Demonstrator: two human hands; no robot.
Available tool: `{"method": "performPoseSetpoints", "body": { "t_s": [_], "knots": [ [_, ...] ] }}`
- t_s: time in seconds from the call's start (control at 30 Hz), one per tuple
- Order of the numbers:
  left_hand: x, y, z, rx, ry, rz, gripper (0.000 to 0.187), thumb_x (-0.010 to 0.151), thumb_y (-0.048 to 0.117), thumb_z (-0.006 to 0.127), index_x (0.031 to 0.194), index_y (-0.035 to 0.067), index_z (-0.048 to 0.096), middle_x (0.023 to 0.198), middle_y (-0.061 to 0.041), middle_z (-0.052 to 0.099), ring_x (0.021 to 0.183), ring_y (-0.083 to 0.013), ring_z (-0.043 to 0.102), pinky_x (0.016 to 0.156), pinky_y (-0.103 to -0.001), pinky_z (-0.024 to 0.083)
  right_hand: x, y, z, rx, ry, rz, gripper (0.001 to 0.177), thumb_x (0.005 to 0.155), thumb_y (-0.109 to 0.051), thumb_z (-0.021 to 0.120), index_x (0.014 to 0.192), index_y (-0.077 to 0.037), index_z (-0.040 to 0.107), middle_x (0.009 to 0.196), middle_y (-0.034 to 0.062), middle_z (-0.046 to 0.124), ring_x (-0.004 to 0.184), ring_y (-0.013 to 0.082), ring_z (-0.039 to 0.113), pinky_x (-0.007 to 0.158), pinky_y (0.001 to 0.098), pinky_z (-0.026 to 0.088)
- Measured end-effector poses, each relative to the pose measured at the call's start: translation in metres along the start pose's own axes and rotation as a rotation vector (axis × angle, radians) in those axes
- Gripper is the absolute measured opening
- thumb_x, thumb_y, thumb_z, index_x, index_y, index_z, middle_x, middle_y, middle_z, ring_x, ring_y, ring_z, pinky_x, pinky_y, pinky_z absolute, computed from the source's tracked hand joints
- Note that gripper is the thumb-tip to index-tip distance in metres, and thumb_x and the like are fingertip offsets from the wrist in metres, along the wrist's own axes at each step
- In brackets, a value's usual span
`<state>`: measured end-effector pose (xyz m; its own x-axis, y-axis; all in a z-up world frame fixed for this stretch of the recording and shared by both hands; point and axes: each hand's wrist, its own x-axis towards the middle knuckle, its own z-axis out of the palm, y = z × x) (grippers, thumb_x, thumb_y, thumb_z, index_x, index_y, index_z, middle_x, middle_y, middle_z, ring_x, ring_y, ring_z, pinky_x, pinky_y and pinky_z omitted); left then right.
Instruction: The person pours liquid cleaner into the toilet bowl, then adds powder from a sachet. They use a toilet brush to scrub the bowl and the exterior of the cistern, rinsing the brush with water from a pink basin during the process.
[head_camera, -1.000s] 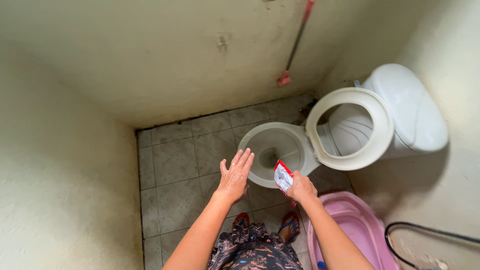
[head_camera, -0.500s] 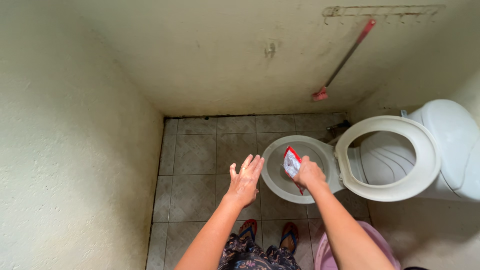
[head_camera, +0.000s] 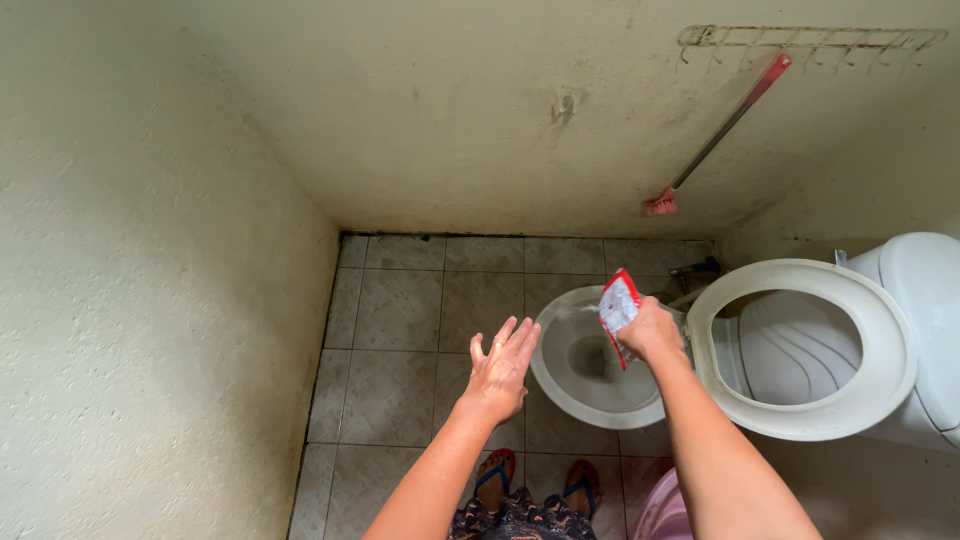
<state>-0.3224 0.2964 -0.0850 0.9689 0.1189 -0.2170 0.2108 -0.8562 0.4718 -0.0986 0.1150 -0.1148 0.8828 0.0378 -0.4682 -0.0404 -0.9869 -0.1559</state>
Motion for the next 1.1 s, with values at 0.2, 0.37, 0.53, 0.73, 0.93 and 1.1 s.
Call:
{"method": "performPoseSetpoints", "body": {
  "t_s": [0.2,0.37,0.53,0.73,0.93,1.1],
  "knots": [
    [0.017,0.010,-0.002,0.015,-0.063,-0.016,0.105,0.077,0.006,0.082,0.160,0.016,0.018,0.168,-0.002,0.019,0.155,-0.0261,0.014,0.118,-0.066,0.016,0.028,0.026,-0.013,0.159,0.055,0.103,0.063,0.077,-0.028,0.082,0.131,-0.007,0.057,0.124,0.0218,0.071,0.114,0.0373,0.070,0.095,0.0458,0.056],
    [0.031,0.020,0.007,0.020,-0.043,0.027,0.104,0.077,0.006,0.082,0.160,0.015,0.020,0.168,-0.003,0.020,0.155,-0.0270,0.015,0.117,-0.068,0.017,0.048,0.056,-0.028,0.230,0.028,0.171,0.055,0.080,-0.024,0.075,0.129,-0.004,0.060,0.119,0.0226,0.075,0.101,0.0389,0.081,0.089,0.0458,0.062],
    [0.046,0.034,0.018,0.001,-0.036,0.053,0.106,0.074,0.005,0.084,0.160,0.016,0.022,0.168,-0.003,0.021,0.155,-0.0271,0.016,0.116,-0.068,0.018,0.061,0.088,-0.047,0.178,0.060,0.192,0.057,0.080,-0.026,0.077,0.131,-0.005,0.061,0.120,0.0234,0.074,0.106,0.0379,0.076,0.091,0.0447,0.059],
    [0.063,0.054,0.026,0.000,-0.058,0.082,0.108,0.072,0.005,0.086,0.159,0.015,0.023,0.168,-0.003,0.022,0.155,-0.0270,0.017,0.116,-0.068,0.019,0.071,0.126,-0.062,0.139,0.109,0.258,0.057,0.080,-0.021,0.077,0.132,-0.007,0.061,0.124,0.0225,0.071,0.112,0.0376,0.070,0.093,0.0460,0.056],
    [0.070,0.066,0.026,-0.011,-0.031,0.111,0.109,0.070,0.004,0.085,0.159,0.014,0.024,0.167,-0.004,0.023,0.154,-0.0284,0.018,0.116,-0.068,0.019,0.074,0.160,-0.067,0.060,0.066,0.306,0.054,0.079,-0.021,0.077,0.131,-0.010,0.066,0.125,0.0209,0.073,0.117,0.0368,0.069,0.097,0.0465,0.055],
    [0.076,0.071,0.023,-0.009,-0.030,0.104,0.108,0.071,0.004,0.086,0.158,0.014,0.024,0.167,-0.004,0.023,0.154,-0.0286,0.018,0.115,-0.069,0.019,0.077,0.174,-0.066,0.122,0.132,0.330,0.057,0.079,-0.028,0.080,0.131,-0.010,0.064,0.125,0.0219,0.071,0.115,0.0387,0.068,0.096,0.0475,0.054]
  ]
}}
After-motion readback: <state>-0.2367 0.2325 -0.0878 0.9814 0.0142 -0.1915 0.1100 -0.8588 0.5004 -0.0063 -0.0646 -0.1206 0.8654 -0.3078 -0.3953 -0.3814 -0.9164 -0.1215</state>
